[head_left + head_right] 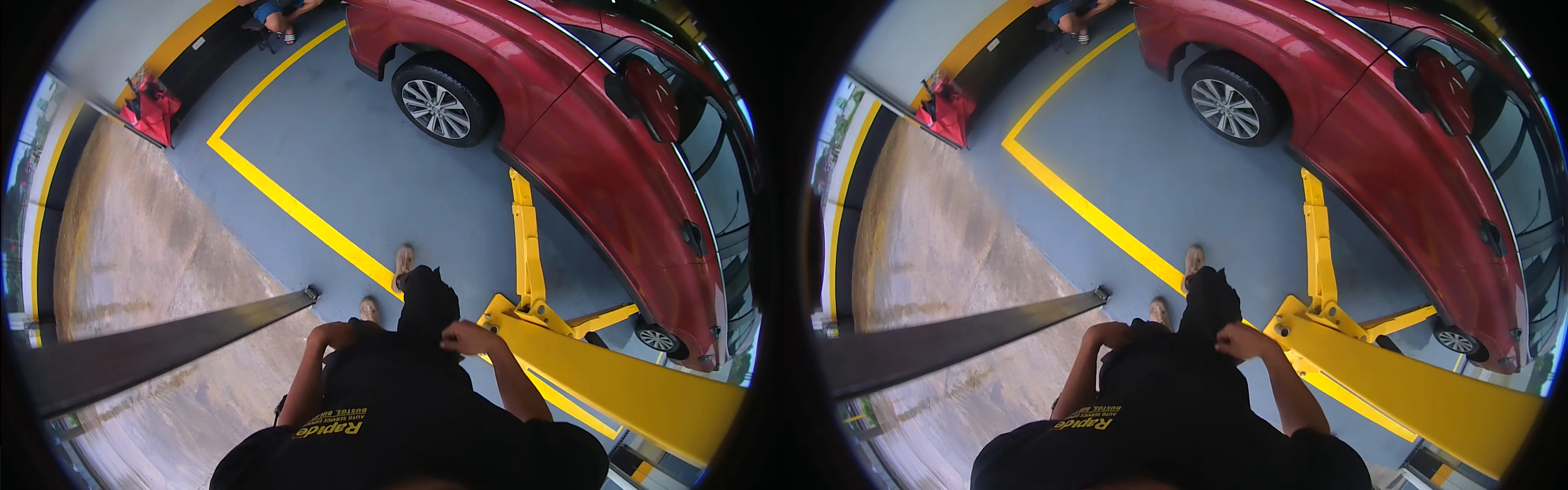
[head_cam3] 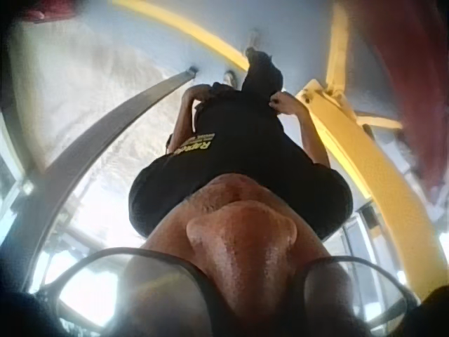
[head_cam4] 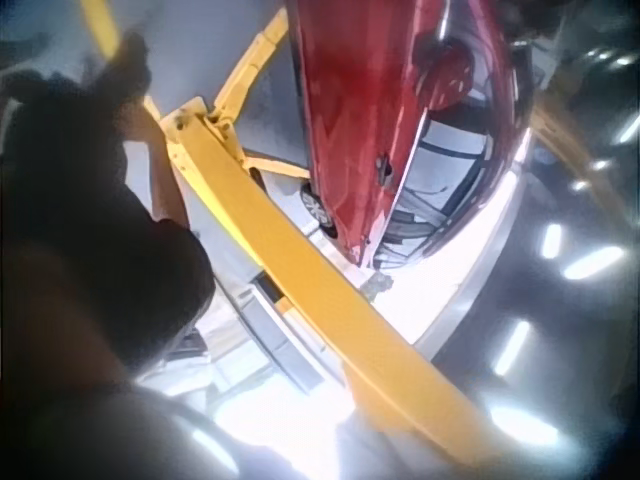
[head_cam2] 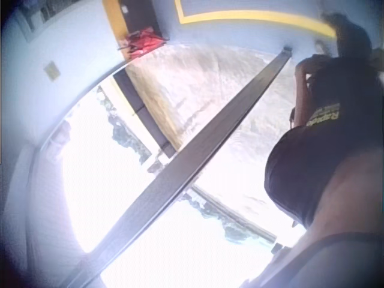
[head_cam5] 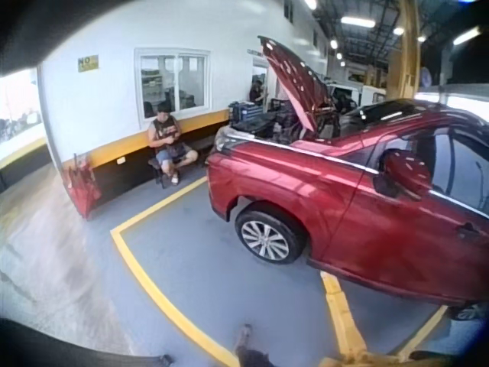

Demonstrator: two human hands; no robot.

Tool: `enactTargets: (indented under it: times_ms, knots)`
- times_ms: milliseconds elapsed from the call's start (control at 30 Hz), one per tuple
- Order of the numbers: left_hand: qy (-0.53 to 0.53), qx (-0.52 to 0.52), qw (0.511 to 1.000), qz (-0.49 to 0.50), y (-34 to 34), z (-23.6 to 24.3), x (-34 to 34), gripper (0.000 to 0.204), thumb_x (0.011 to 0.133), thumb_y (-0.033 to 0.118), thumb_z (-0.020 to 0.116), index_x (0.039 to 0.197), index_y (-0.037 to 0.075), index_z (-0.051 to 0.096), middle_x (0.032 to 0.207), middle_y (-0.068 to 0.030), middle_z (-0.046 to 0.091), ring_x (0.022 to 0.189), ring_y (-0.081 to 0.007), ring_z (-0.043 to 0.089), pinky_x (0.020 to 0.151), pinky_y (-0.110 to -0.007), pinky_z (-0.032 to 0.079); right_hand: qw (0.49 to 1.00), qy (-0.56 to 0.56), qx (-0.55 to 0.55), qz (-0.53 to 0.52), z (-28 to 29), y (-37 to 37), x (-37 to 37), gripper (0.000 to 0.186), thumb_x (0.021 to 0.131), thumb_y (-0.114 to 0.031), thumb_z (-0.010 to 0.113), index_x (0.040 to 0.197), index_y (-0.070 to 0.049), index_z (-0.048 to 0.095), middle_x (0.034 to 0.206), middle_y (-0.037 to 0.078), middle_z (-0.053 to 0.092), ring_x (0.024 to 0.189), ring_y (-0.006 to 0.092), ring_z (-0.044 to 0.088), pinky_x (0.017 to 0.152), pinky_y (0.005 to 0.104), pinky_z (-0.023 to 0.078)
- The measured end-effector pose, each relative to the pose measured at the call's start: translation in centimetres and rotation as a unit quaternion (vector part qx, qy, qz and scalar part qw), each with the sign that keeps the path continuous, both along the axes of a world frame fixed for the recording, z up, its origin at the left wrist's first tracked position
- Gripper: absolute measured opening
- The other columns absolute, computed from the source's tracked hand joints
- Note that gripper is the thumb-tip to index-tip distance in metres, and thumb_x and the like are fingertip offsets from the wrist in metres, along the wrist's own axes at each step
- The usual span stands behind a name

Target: The person selects a socket and extension from a tool tray, removes a spark plug from a car engine, cleans it with a rag, and then checks the wheel and tire area before receiving an air filter from a colleague.

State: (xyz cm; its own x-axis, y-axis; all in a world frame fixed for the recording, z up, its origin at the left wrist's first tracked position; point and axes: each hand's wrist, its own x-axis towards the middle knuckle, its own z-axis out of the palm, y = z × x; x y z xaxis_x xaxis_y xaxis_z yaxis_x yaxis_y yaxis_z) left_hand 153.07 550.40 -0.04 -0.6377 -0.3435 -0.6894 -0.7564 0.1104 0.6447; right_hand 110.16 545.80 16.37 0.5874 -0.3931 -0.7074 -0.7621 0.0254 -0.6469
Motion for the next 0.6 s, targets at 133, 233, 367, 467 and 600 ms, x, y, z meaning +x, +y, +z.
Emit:
enactTargets:
  times_ms: [133, 233, 367, 467, 600]
  knots:
    - [-0.056, 0.052, 0.997, -0.028, -10.2, 3.0, 1.1, 0.036, 0.101, 0.035, 0.059, 0.112, 0.007, 0.079, 0.108, -0.0211, 0.079, 0.098, -0.0434, 0.075, 0.089, -0.053, 0.057, 0.997, -0.009, 0.064, -0.036, -2.4, -4.5, 1.3, 0.026, 0.106, -0.021, 0.064, 0.099, 0.002, 0.074, 0.089, 0.016, 0.077, 0.084, 0.0278, 0.076, 0.079, 0.0427, 0.057]
    - [-0.181, 0.058, 0.981, -0.046, -18.3, 3.6, 1.3, 0.037, 0.099, 0.037, 0.062, 0.109, 0.007, 0.08, 0.108, -0.0213, 0.079, 0.1, -0.0423, 0.075, 0.09, -0.052, 0.057, 0.991, -0.069, 0.108, -0.042, -4.5, -12.7, 3.8, 0.027, 0.104, -0.023, 0.066, 0.097, 0.001, 0.075, 0.086, 0.016, 0.077, 0.079, 0.0277, 0.076, 0.076, 0.0413, 0.057]
    - [-0.223, 0.118, 0.963, -0.093, -30.3, 1.9, 2.5, 0.037, 0.097, 0.036, 0.063, 0.104, 0.004, 0.081, 0.11, -0.0215, 0.079, 0.105, -0.0414, 0.076, 0.09, -0.052, 0.059, 0.984, -0.129, 0.105, -0.069, -9.8, -25.1, 5.6, 0.032, 0.101, -0.032, 0.069, 0.098, -0.001, 0.076, 0.089, 0.016, 0.077, 0.077, 0.0286, 0.075, 0.077, 0.0399, 0.057]
    - [-0.158, 0.227, 0.95, -0.147, -44.6, 2.9, -3.1, 0.031, 0.1, 0.028, 0.062, 0.108, 0.005, 0.081, 0.104, -0.0169, 0.081, 0.097, -0.0284, 0.079, 0.081, -0.043, 0.061, 0.943, -0.207, 0.117, -0.233, -16.4, -37.4, 3.5, 0.026, 0.104, -0.025, 0.067, 0.097, -0.002, 0.075, 0.087, 0.01, 0.075, 0.078, 0.0206, 0.071, 0.077, 0.0367, 0.056]
    - [0.029, 0.166, 0.986, 0.018, -62.9, -6.0, -7.4, 0.032, 0.107, 0.031, 0.055, 0.113, 0.01, 0.079, 0.098, -0.011, 0.079, 0.092, -0.0236, 0.078, 0.084, -0.038, 0.06, 0.753, -0.184, -0.197, -0.6, -36.3, -52.9, -1.3, 0.021, 0.102, -0.007, 0.052, 0.1, -0.004, 0.073, 0.095, 0.002, 0.069, 0.094, 0.0137, 0.063, 0.086, 0.0318, 0.052]
